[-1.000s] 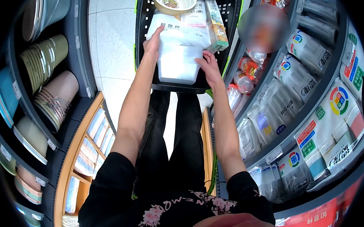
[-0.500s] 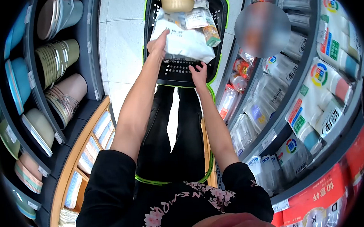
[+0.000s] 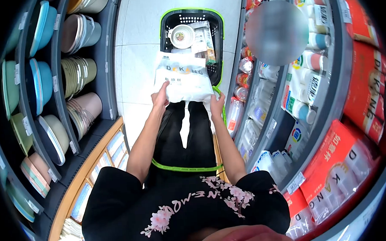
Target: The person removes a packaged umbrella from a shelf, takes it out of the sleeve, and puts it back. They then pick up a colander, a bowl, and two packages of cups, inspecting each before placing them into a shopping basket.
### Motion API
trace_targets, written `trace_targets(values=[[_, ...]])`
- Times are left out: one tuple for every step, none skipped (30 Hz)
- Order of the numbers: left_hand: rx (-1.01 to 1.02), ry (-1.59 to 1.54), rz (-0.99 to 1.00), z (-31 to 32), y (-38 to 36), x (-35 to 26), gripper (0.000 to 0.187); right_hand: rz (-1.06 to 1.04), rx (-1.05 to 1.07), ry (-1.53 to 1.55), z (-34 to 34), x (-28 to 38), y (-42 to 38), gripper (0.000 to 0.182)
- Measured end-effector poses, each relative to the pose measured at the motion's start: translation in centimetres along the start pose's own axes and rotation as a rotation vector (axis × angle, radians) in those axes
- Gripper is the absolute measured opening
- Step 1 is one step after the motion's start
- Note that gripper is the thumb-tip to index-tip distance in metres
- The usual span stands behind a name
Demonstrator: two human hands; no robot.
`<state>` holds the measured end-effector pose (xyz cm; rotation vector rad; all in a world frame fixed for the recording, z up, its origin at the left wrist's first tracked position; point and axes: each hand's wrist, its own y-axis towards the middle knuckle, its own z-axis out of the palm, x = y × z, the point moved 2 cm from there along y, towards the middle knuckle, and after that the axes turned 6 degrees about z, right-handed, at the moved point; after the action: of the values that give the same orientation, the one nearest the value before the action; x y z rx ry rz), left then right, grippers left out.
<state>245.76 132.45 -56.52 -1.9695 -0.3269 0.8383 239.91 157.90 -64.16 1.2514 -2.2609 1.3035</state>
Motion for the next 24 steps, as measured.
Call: trace_targets(values=[[0.006, 0.0, 0.01, -0.8, -1.5, 0.0, 0.07, 0.218, 0.234, 0.167, -0.9, 0.4, -0.5, 0.062], [0.009, -0.041, 0.008, -1.5, -2.8, -0.1, 0.068, 0.431, 0.469, 0.336, -1.5, 1.1, -1.3, 0.063], [0.013, -0.082, 0.003, -2.1, -4.3, -0.3, 0.066, 0.48, 0.521, 0.341, -2.1, 1.7, -2.3, 0.067], [0.022, -0.083, 0.014, -2.7, -5.6, -0.7, 0.066, 0.47, 0.514, 0.349, -3.0, 2.3, -3.1, 0.067], [0.057, -0.076, 0.056, -3.3, -6.8, -1.2, 0.069, 0.45, 0.593, 0.447, -3.7, 3.1, -3.9, 0.067], [0.091, -0.069, 0.096, -3.9, -8.0, -1.6, 0.072, 0.431, 0.671, 0.543, -4.5, 3.5, -4.7, 0.067], [0.121, -0.069, 0.109, -4.4, -8.6, -2.0, 0.072, 0.419, 0.666, 0.55, -5.3, 4.0, -5.1, 0.067], [0.128, -0.068, 0.119, -4.9, -9.1, -2.3, 0.072, 0.361, 0.715, 0.628, -6.1, 4.7, -5.5, 0.07], [0.132, -0.081, 0.121, -5.4, -9.7, -2.7, 0.07, 0.304, 0.764, 0.702, -7.1, 5.6, -6.3, 0.072], [0.137, -0.096, 0.129, -5.7, -10.4, -3.3, 0.069, 0.29, 0.76, 0.708, -8.1, 6.7, -6.8, 0.072], [0.167, -0.094, 0.165, -6.2, -11.0, -3.9, 0.068, 0.303, 0.759, 0.692, -9.0, 7.9, -7.1, 0.075], [0.175, -0.096, 0.176, -6.5, -12.2, -4.7, 0.068, 0.321, 0.756, 0.673, -10.2, 9.1, -7.7, 0.078], [0.203, -0.082, 0.228, -6.9, -13.3, -5.4, 0.067, 0.273, 0.795, 0.678, -11.3, 10.0, -8.1, 0.077], [0.231, -0.068, 0.284, -7.1, -14.1, -6.2, 0.067, 0.258, 0.791, 0.686, -12.1, 10.9, -8.5, 0.077], [0.262, -0.066, 0.31, -7.4, -15.0, -6.7, 0.064, 0.206, 0.79, 0.645, -12.9, 11.8, -9.2, 0.074], [0.268, -0.064, 0.323, -7.8, -16.1, -7.1, 0.064, 0.154, 0.787, 0.605, -13.7, 12.7, -10.0, 0.071], [0.3, -0.077, 0.386, -8.0, -17.2, -7.7, 0.06, 0.183, 0.812, 0.653, -14.5, 13.5, -10.6, 0.067], [0.334, -0.089, 0.446, -8.2, -18.3, -8.3, 0.056, 0.171, 0.806, 0.665, -15.0, 14.1, -11.3, 0.067], [0.37, -0.066, 0.497, -8.5, -18.8, -8.5, 0.054, 0.117, 0.77, 0.572, -15.7, 14.5, -12.1, 0.065], [0.381, -0.062, 0.51, -8.6, -19.6, -8.7, 0.054, 0.06, 0.731, 0.478, -16.5, 15.0, -12.7, 0.064], [0.424, -0.082, 0.598, -8.8, -21.0, -9.3, 0.051, 0.055, 0.733, 0.583, -17.4, 15.7, -13.6, 0.067], [0.467, -0.099, 0.686, -9.0, -22.1, -9.6, 0.048, 0.044, 0.722, 0.599, -17.9, 15.5, -14.3, 0.067], [0.481, -0.09, 0.705, -9.3, -22.7, -9.9, 0.048, -0.103, 0.664, 0.662, -18.5, 15.7, -14.6, 0.067], [0.544, -0.089, 0.739, -9.5, -23.1, -10.3, 0.049, -0.251, 0.597, 0.726, -19.3, 16.6, -15.4, 0.068]])
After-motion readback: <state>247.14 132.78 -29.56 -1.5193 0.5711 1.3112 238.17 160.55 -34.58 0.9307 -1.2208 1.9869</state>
